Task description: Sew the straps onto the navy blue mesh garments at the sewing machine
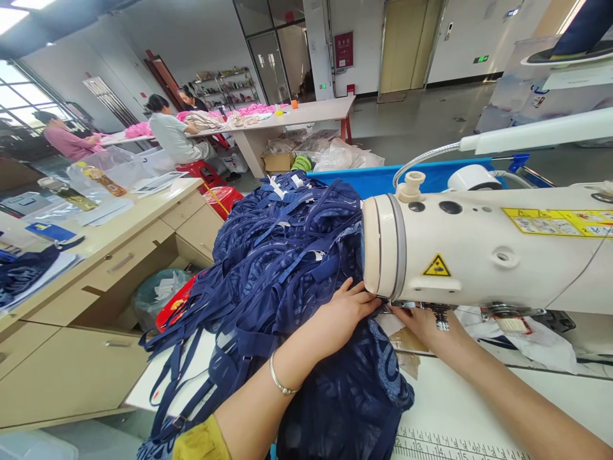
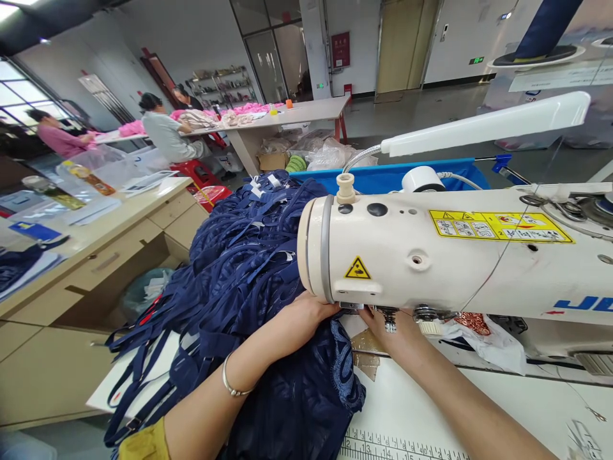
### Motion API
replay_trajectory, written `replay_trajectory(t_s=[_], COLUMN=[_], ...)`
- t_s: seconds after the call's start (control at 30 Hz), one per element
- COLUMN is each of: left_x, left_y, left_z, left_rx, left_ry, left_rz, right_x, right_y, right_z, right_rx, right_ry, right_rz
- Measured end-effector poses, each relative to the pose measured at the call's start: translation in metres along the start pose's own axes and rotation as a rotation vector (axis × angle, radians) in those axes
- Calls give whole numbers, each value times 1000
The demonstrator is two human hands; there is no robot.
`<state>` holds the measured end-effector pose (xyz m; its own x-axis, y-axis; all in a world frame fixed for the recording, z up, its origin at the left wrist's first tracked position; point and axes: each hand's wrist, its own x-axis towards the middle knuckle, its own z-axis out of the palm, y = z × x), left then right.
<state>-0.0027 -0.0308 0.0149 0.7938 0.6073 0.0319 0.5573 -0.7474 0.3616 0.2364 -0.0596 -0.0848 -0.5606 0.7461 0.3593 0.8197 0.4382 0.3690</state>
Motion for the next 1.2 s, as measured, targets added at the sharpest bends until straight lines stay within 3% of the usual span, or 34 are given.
replay_trajectory(t_s=[0.53, 0.93, 1.2], left_x=[-1, -2, -2], left_y=[0, -1, -2], left_z=[1, 2, 3], left_rx=[9, 34, 23], left_ry=[-12, -18, -7], left_rz=[0, -9, -12], right_x=[4, -3, 5], right_y=[5, 4, 5], right_z=[-6, 7, -7], right_rx=[-101, 151, -35], right_ry=[43, 7, 29], right_rz=[-6, 106, 16])
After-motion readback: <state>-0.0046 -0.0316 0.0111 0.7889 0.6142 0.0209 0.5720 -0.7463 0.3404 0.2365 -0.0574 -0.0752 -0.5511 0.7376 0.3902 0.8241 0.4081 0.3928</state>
